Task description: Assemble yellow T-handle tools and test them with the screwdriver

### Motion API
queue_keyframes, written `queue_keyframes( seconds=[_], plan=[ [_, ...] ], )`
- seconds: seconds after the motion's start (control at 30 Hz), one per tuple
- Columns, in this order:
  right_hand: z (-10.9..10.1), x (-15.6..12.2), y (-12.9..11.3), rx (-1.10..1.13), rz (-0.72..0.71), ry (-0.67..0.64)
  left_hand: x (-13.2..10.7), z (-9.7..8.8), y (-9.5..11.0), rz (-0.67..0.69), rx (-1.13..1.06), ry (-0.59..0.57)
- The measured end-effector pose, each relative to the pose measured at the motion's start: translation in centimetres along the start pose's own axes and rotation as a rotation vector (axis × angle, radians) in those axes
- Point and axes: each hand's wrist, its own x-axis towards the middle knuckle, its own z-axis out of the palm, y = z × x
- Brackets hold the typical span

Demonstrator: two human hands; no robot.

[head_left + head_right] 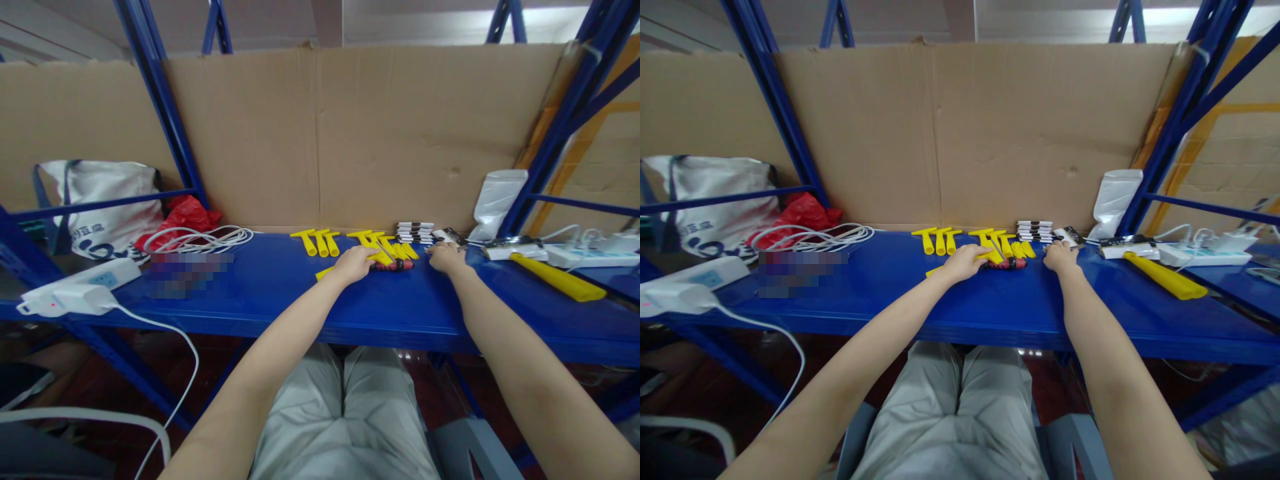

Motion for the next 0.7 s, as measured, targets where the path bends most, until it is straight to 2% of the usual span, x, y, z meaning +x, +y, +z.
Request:
queue_keyframes(
  seconds=[0.13, 0.3, 0.5, 0.7],
  plan=[
    [-0.2, -0.2, -0.1, 0.014, -0.025, 0.003, 0.0, 0.1, -0.1, 0.009, 0.007, 0.001],
    [-0.4, -0.2, -0.5, 0.02, -0.02, 0.09, 0.0, 0.0, -0.1, 0.016, 0.001, 0.003],
    [-0.5, 0.4, -0.9, 0.123, 0.108, -0.051, -0.1, 0.0, 0.1, 0.018, 0.021, 0.007],
    [-0.4, 0.8, -0.8, 0.207, 0.114, -0.115, -0.1, 0.1, 0.0, 0.02, 0.022, 0.007]
  ],
)
